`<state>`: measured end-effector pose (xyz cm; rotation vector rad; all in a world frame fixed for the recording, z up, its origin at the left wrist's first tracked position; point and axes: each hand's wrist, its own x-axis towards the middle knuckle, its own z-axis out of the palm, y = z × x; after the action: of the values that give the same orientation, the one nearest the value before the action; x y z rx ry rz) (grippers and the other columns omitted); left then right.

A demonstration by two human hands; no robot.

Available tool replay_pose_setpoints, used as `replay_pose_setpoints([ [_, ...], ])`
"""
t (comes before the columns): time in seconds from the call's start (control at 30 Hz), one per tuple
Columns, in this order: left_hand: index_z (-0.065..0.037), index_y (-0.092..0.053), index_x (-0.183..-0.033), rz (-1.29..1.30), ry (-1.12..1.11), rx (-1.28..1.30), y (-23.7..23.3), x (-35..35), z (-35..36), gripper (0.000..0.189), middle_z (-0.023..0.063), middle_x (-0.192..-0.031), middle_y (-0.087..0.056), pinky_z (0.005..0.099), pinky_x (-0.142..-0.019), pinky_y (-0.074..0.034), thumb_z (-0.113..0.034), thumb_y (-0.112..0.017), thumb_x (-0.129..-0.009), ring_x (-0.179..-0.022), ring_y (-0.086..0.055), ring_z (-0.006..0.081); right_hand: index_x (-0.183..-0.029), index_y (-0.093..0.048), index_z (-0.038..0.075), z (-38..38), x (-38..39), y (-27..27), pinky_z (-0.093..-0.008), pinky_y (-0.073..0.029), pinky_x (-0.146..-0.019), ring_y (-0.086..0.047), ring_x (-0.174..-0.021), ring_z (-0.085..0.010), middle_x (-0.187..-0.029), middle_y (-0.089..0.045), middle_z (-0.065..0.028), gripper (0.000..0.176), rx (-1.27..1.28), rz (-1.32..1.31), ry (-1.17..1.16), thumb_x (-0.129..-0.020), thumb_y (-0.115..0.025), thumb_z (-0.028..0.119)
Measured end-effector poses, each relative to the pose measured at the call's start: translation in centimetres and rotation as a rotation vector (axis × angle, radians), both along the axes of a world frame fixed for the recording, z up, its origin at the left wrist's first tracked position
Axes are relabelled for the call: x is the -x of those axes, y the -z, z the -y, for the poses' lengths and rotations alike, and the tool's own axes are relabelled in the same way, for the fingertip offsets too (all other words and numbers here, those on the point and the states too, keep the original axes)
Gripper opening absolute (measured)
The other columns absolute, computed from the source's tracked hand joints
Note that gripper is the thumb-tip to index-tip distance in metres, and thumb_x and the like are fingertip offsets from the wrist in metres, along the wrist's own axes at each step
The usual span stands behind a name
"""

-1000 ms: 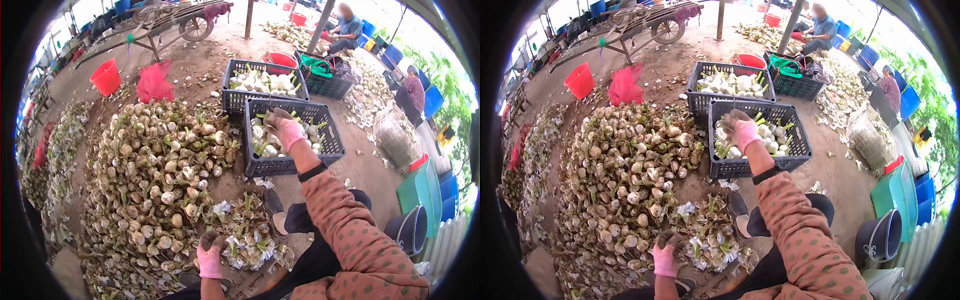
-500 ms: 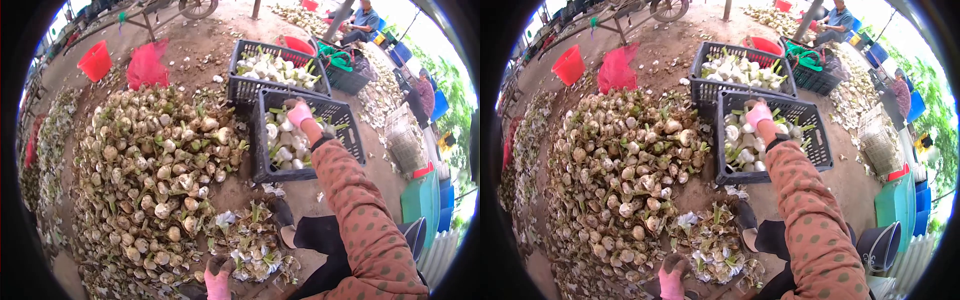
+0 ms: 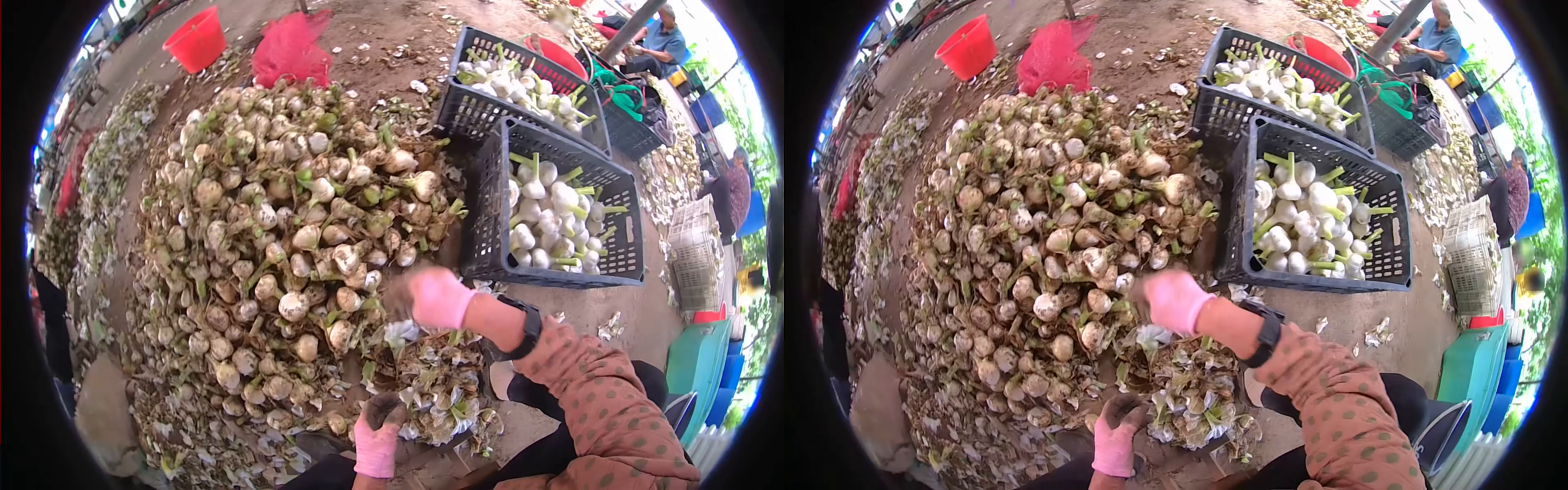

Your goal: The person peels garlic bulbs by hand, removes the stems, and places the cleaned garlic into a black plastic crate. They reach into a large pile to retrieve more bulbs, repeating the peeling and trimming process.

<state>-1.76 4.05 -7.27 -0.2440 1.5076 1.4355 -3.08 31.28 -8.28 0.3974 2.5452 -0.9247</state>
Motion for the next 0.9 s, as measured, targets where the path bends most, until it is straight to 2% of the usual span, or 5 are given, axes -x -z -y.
replay_pose_setpoints([
  [0.1, 0.004, -0.054, -0.108, 0.033, -0.014, 0.0, -0.2, 0.1, 0.1, 0.026, 0.0102, -0.101, -0.059, 0.0311, -0.081, -0.053, 0.0, -0.063, -0.084, -0.092, -0.06, 0.0176, -0.14, -0.035, 0.015, 0.3, 4.8, -0.9, -0.044, -0.04, -0.104, -0.046, -0.126, -0.0319, -0.146, -0.034, -0.0168, 0.063, -0.135, -0.04, 0.159, -0.08, -0.054, 0.006],
  [0.4, 0.001, -0.052, -0.112, -0.214, -0.209, -0.078, -0.9, 0.9, 0.8, 0.031, 0.0079, -0.102, -0.059, 0.0281, -0.079, -0.05, 0.005, -0.059, -0.082, -0.091, -0.058, 0.0153, -0.122, -0.054, 0.015, 7.9, 3.6, 5.8, -0.0394, -0.041, -0.101, -0.05, -0.118, -0.0346, -0.117, -0.058, -0.0156, 0.056, -0.139, -0.325, 0.166, -0.069, -0.059, -0.002],
  [0.57, -0.003, -0.035, -0.134, 0.117, -0.423, -0.252, -0.2, 1.2, 2.1, 0.055, 0.0124, -0.121, -0.053, 0.0357, -0.084, -0.054, 0.0, -0.06, -0.085, -0.103, -0.06, 0.0226, -0.118, -0.056, 0.008, 12.7, -3.7, -0.9, -0.0372, -0.042, -0.1, -0.053, -0.115, -0.0327, -0.119, -0.057, -0.0182, 0.052, 0.324, -0.488, 0.287, -0.069, -0.056, -0.008],
  [0.73, -0.003, -0.046, -0.127, 0.205, -0.312, -0.396, -2.6, -0.2, 1.9, 0.053, 0.0099, -0.112, -0.06, 0.0335, -0.085, -0.052, -0.003, -0.07, -0.08, -0.099, -0.061, 0.0202, -0.129, -0.048, 0.001, 15.9, -8.3, -6.0, -0.0316, -0.043, -0.098, -0.05, -0.12, -0.0205, -0.125, -0.056, -0.0122, 0.062, 0.669, -0.519, 0.276, -0.068, -0.048, -0.012],
  [0.9, 0.001, -0.056, -0.107, -0.262, -0.168, -0.356, -6.4, -1.8, 2.0, 0.035, 0.0088, -0.099, -0.065, 0.0276, -0.083, -0.051, 0.0, -0.073, -0.077, -0.09, -0.062, 0.014, -0.134, -0.042, 0.001, 16.2, -11.5, -8.1, -0.0302, -0.045, -0.094, -0.054, -0.113, -0.019, -0.126, -0.053, -0.0092, 0.049, 1.438, -0.524, 0.747, -0.087, -0.056, -0.002],
])
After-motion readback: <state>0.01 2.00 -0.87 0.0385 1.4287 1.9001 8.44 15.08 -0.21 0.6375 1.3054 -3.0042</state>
